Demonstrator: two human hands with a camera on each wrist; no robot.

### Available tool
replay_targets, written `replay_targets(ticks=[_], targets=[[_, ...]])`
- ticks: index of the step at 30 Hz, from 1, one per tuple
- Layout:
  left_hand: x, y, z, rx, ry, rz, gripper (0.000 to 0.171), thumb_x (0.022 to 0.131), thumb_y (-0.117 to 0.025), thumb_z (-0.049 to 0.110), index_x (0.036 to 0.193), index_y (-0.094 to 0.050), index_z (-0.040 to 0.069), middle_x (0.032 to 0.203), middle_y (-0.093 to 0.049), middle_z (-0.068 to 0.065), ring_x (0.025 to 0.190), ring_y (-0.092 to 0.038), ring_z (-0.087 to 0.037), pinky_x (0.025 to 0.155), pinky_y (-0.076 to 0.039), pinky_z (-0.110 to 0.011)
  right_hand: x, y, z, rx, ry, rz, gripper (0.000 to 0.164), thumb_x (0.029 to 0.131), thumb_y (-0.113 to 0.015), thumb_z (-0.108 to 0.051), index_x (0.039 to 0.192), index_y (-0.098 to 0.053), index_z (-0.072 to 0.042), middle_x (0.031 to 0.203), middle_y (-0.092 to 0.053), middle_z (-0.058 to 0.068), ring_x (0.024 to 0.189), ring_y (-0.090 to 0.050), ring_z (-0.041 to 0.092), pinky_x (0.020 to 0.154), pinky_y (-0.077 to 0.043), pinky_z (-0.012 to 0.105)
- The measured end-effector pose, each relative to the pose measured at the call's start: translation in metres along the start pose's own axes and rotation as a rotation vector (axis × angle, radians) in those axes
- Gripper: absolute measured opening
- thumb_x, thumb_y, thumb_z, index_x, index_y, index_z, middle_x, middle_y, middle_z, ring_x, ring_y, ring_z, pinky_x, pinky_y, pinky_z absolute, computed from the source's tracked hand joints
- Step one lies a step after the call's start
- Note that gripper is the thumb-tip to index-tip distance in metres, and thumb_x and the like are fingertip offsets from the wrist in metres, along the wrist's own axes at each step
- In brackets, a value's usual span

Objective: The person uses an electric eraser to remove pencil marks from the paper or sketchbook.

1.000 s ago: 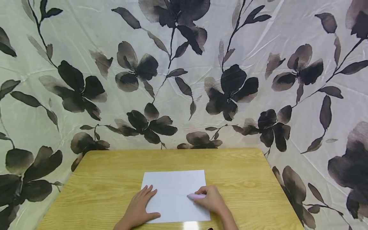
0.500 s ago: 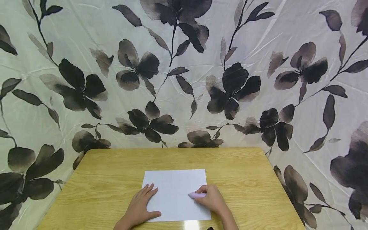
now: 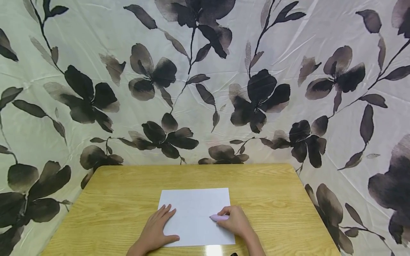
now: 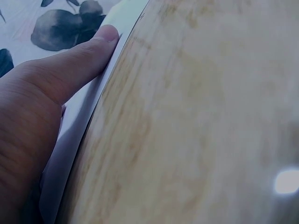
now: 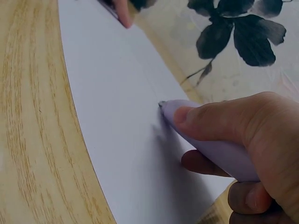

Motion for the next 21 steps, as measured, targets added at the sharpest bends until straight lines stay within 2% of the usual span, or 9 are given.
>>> replay_targets(ticks=[8,21], targets=[[-0.0005,0.0000,0.0000,-0.013,-0.003,0.004,0.098,0.067,-0.064,0.079,0.142,-0.051,0.017,0.150,-0.040,-0.008,0.141,-0.028,-0.032,0.109,-0.025,-0.056,0.0000,0.0021,0.0017,-0.004,0.001,0.014,0.016,0.070,-0.086,-0.020,0.082,-0.076,-0.023,0.083,-0.069,-0.012,0.074,-0.060,0.008,0.064,-0.051,0.024],[-0.0002,-0.0015,-0.0012,0.000,0.003,-0.001,0.099,0.067,-0.063,0.080,0.142,-0.051,0.017,0.151,-0.039,-0.007,0.142,-0.027,-0.031,0.110,-0.024,-0.055,0.0047,0.0016,-0.0027,-0.038,-0.030,-0.026,0.014,0.072,-0.085,-0.022,0.082,-0.076,-0.024,0.086,-0.070,-0.011,0.080,-0.061,0.009,0.071,-0.052,0.027]])
Point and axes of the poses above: each hand's wrist, its own x-axis towards the middle knuckle, its own y-axis out of the back of the hand, z = x × y, the point moved 4 cm from there along x, towards the middle knuckle
